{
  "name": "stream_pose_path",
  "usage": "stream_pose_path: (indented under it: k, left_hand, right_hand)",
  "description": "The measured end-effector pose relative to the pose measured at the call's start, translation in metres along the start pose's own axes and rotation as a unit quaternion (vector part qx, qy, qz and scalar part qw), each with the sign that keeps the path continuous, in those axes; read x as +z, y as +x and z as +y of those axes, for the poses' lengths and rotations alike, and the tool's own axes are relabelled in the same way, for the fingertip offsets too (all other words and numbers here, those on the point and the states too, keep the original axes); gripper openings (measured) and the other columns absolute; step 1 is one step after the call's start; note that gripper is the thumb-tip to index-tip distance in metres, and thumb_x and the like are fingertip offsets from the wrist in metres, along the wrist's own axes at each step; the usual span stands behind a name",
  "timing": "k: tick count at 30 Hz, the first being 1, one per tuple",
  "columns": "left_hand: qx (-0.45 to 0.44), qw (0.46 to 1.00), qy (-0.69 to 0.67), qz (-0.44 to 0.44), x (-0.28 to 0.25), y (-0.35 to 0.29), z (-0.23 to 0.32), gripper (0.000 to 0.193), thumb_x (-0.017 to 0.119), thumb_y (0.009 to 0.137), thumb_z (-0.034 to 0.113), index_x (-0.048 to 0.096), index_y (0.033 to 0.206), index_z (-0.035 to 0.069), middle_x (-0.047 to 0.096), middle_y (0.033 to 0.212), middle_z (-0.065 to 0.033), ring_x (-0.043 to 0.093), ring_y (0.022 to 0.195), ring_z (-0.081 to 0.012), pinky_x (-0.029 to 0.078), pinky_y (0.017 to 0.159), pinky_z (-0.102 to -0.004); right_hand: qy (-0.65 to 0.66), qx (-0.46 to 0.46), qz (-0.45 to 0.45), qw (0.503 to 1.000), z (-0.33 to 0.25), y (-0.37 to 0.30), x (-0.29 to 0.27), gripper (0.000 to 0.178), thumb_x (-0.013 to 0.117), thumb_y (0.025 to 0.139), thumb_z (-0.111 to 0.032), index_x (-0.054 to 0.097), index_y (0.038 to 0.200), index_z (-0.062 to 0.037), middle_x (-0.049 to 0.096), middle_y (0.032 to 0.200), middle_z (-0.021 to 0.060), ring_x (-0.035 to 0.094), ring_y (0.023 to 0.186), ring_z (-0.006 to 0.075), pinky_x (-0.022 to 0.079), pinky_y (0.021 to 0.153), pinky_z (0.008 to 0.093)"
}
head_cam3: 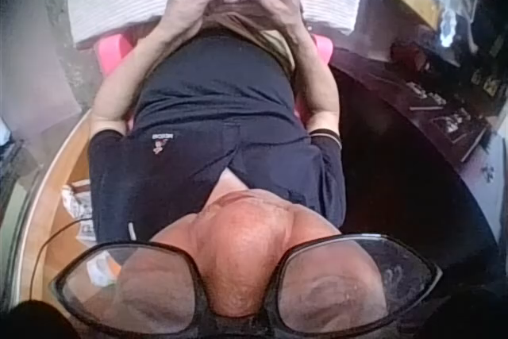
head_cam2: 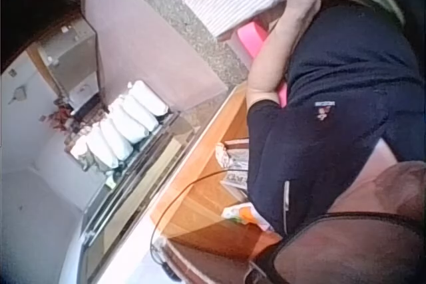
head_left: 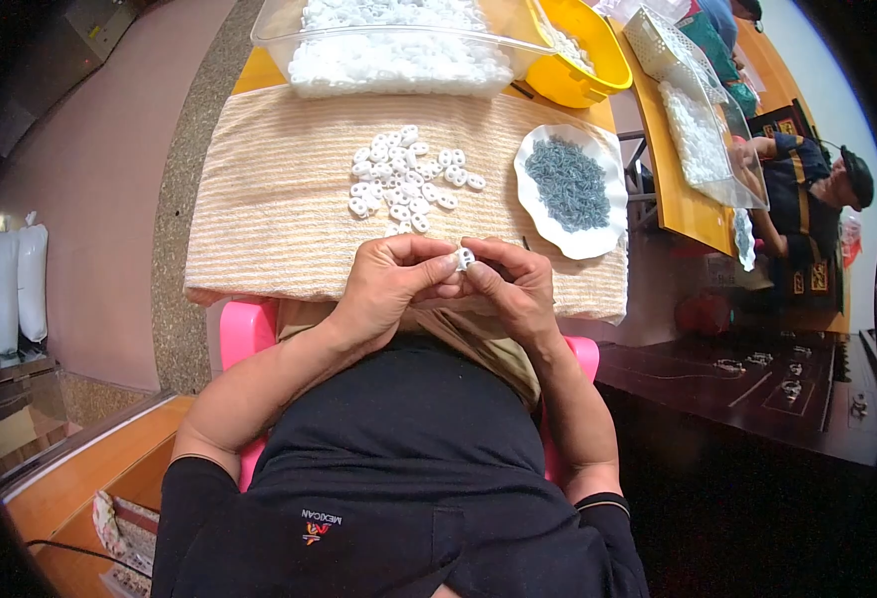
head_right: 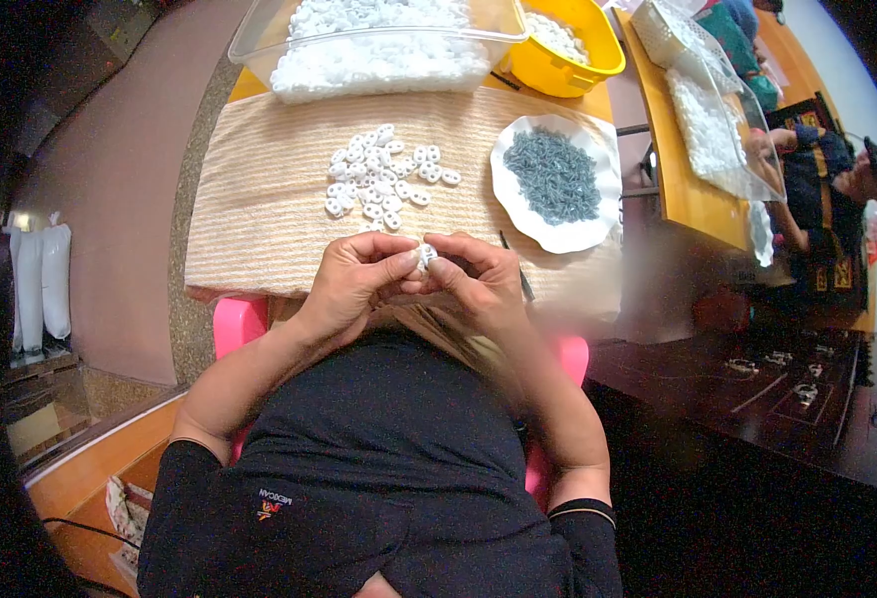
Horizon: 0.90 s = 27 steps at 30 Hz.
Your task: Assembling small white plastic components by inserting small gray pins using a hand tool.
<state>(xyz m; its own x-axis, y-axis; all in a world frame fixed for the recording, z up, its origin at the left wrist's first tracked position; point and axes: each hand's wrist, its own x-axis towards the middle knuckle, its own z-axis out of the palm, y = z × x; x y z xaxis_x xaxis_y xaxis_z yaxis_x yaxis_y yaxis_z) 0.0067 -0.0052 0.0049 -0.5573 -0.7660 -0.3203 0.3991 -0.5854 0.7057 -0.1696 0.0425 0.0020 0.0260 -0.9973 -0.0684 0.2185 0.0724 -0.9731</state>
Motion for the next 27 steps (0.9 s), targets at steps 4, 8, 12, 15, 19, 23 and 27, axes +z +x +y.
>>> stream_pose_path:
  k: [4,8,12,15,19,23,27]
  left_hand:
    - [-0.005,1.000,-0.009,-0.007,0.000,0.000,0.001,0.015,0.064,0.087,0.004,0.063,0.100,-0.005,0.066,0.085,-0.0088,0.063,0.073,-0.0119,0.056,0.069,-0.0239]
    - [-0.014,1.000,-0.004,-0.015,0.000,-0.001,0.002,0.014,0.064,0.087,0.003,0.063,0.099,-0.004,0.066,0.084,-0.0088,0.064,0.073,-0.0121,0.056,0.069,-0.0235]
    - [-0.027,0.999,-0.007,-0.017,0.001,-0.002,0.002,0.014,0.064,0.087,0.003,0.064,0.098,-0.003,0.066,0.084,-0.0084,0.064,0.074,-0.0120,0.056,0.070,-0.0233]
    - [-0.017,0.999,0.004,-0.039,-0.005,0.001,-0.003,0.012,0.065,0.086,0.004,0.064,0.097,-0.002,0.066,0.084,-0.0081,0.064,0.075,-0.0121,0.057,0.070,-0.0231]
    - [-0.019,0.999,0.015,-0.040,-0.004,0.000,-0.003,0.012,0.065,0.087,0.005,0.063,0.097,-0.001,0.066,0.086,-0.0083,0.065,0.075,-0.0134,0.057,0.068,-0.0238]
    - [-0.019,0.998,0.006,-0.065,0.000,-0.001,0.001,0.011,0.064,0.087,0.005,0.061,0.096,0.000,0.066,0.086,-0.0093,0.066,0.075,-0.0157,0.057,0.067,-0.0251]
    - [-0.008,0.998,0.008,-0.069,-0.002,-0.001,-0.001,0.009,0.064,0.087,0.004,0.061,0.094,0.000,0.066,0.086,-0.0102,0.066,0.075,-0.0168,0.057,0.067,-0.0256]
  right_hand:
    - [0.002,0.005,-0.004,1.000,-0.002,0.000,-0.001,0.025,0.062,0.089,-0.002,0.061,0.113,0.0052,0.066,0.100,0.0098,0.065,0.085,0.0142,0.054,0.075,0.0244]
    - [0.014,-0.011,-0.025,1.000,-0.003,0.000,-0.003,0.025,0.061,0.088,-0.001,0.061,0.112,0.0055,0.064,0.100,0.0098,0.064,0.084,0.0131,0.054,0.074,0.0237]
    - [-0.010,-0.031,-0.031,0.999,-0.002,-0.001,-0.004,0.023,0.061,0.088,0.000,0.062,0.111,0.0058,0.063,0.097,0.0091,0.063,0.081,0.0123,0.053,0.071,0.0226]
    - [-0.010,-0.034,-0.053,0.998,0.002,0.000,-0.009,0.022,0.060,0.088,0.001,0.062,0.110,0.0061,0.063,0.096,0.0088,0.063,0.081,0.0128,0.053,0.070,0.0226]
    - [0.021,-0.016,-0.046,0.999,0.000,-0.001,-0.007,0.022,0.060,0.088,0.001,0.062,0.109,0.0061,0.063,0.095,0.0088,0.063,0.082,0.0133,0.054,0.070,0.0233]
    - [0.027,-0.021,-0.060,0.998,0.000,-0.002,-0.007,0.022,0.060,0.088,0.000,0.061,0.110,0.0067,0.063,0.094,0.0094,0.062,0.077,0.0125,0.053,0.067,0.0231]
    - [0.063,-0.006,-0.055,0.996,-0.006,-0.004,-0.001,0.022,0.060,0.089,-0.001,0.060,0.110,0.0072,0.062,0.092,0.0092,0.061,0.073,0.0116,0.052,0.065,0.0219]
